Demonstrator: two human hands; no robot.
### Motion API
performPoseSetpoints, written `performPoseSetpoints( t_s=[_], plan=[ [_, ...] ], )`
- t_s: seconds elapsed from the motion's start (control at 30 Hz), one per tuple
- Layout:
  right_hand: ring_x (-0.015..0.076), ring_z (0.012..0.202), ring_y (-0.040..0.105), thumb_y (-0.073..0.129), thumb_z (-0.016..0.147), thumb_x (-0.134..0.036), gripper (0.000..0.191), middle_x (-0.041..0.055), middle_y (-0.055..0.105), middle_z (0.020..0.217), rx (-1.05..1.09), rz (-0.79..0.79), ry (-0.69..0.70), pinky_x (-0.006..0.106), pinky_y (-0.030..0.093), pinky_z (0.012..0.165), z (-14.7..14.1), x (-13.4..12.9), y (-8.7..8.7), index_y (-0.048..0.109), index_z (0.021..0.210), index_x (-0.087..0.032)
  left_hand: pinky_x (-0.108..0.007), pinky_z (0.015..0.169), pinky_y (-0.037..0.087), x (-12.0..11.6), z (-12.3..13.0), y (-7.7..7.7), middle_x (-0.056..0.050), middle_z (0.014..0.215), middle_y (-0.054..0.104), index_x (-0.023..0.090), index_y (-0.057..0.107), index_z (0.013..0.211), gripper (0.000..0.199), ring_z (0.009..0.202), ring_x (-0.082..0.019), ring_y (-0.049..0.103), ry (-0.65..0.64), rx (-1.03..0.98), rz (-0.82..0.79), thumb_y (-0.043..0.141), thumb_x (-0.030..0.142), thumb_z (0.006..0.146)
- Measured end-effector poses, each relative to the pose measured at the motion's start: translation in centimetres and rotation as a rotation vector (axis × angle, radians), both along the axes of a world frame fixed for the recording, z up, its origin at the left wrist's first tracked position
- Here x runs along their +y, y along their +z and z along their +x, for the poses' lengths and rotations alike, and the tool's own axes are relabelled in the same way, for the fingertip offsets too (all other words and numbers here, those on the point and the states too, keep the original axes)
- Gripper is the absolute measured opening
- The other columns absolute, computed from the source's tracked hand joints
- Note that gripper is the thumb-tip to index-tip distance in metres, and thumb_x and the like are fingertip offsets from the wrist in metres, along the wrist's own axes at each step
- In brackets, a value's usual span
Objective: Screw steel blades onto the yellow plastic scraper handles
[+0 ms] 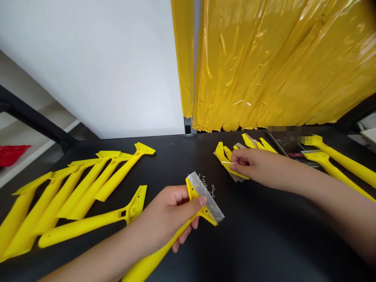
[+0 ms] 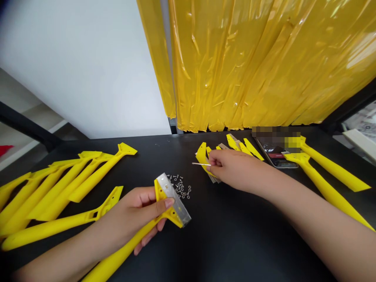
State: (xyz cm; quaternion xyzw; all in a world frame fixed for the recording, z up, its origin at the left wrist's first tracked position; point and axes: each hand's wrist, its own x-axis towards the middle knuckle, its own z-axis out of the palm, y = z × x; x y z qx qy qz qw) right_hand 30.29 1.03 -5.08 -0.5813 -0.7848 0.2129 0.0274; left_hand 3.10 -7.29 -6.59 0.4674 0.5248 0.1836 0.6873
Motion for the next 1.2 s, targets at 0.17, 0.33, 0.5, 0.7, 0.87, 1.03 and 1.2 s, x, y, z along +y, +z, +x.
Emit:
performPoseSetpoints(
  t_s=[0.17, 0.33, 0.5, 0.7, 0.87, 1.03, 1.2],
  plan=[
    [0.0145, 0.072, 0.048, 0.065, 0.098, -0.045, 0.022, -0.0024, 0.056, 0.079, 0.715, -0.383, 0.117, 0.028, 0.039, 0.066, -1.8, -1.8, 1.0, 0.063, 0.094, -0.023, -0.016, 0.032, 0.042, 0.1, 0.0, -0.2, 0.004, 0.056, 0.057, 0.019, 0.059, 0.076, 0.040, 0.038, -0.008, 0.048, 0.013, -0.017, 0.000, 0.064, 0.052, 0.098],
    [0.0123, 0.068, 0.041, 0.067, 0.099, -0.045, 0.026, -0.0043, 0.052, 0.076, 0.796, -0.581, 0.177, 0.026, 0.033, 0.061, -4.1, -3.6, 0.5, 0.062, 0.091, -0.020, -0.015, 0.032, 0.042, 0.0, -0.1, -0.6, 0.002, 0.060, 0.059, 0.018, 0.060, 0.077, 0.042, 0.039, -0.008, 0.049, 0.003, -0.057, 0.000, 0.064, 0.055, 0.097],
    [0.0126, 0.070, 0.043, 0.063, 0.103, -0.039, 0.022, -0.0040, 0.054, 0.077, 0.812, -0.557, 0.183, 0.027, 0.035, 0.063, -4.4, -3.6, -0.2, 0.061, 0.092, -0.020, -0.015, 0.033, 0.043, -0.1, -0.1, -0.4, 0.002, 0.068, 0.063, 0.018, 0.062, 0.082, 0.035, 0.041, -0.007, 0.050, 0.033, -0.095, -0.022, 0.064, 0.050, 0.098],
    [0.0136, 0.072, 0.047, 0.065, 0.101, -0.049, 0.030, -0.0033, 0.055, 0.078, 0.830, -0.568, 0.208, 0.027, 0.038, 0.067, -4.2, -3.1, -0.6, 0.061, 0.093, -0.020, -0.014, 0.033, 0.043, 0.0, 0.0, -0.1, 0.002, 0.071, 0.064, 0.018, 0.066, 0.087, 0.030, 0.041, -0.008, 0.053, 0.062, -0.115, -0.017, 0.063, 0.045, 0.098],
    [0.0139, 0.075, 0.049, 0.067, 0.100, -0.048, 0.029, -0.0024, 0.057, 0.082, 0.846, -0.562, 0.270, 0.027, 0.039, 0.068, -4.1, -3.0, -0.9, 0.062, 0.096, -0.020, -0.015, 0.033, 0.044, 0.2, 0.0, 0.0, 0.002, 0.071, 0.064, 0.018, 0.067, 0.086, 0.030, 0.041, -0.008, 0.053, 0.070, -0.178, -0.023, 0.061, 0.044, 0.099],
    [0.0131, 0.074, 0.046, 0.067, 0.101, -0.043, 0.025, -0.0033, 0.055, 0.081, 0.858, -0.557, 0.275, 0.027, 0.037, 0.068, -4.2, -2.8, -1.2, 0.061, 0.095, -0.019, -0.015, 0.032, 0.044, 0.3, 0.1, 0.1, 0.002, 0.069, 0.063, 0.018, 0.065, 0.085, 0.027, 0.038, -0.007, 0.051, 0.089, -0.176, -0.029, 0.058, 0.039, 0.100],
    [0.0124, 0.069, 0.042, 0.071, 0.098, -0.042, 0.025, -0.0058, 0.050, 0.076, 0.821, -0.502, 0.227, 0.027, 0.033, 0.063, -4.3, -2.9, -1.4, 0.059, 0.091, -0.021, -0.015, 0.036, 0.045, 0.2, 0.0, -0.3, -0.001, 0.077, 0.066, 0.018, 0.067, 0.093, 0.028, 0.045, -0.008, 0.055, 0.097, -0.271, -0.007, 0.054, 0.041, 0.102]
  ],
)
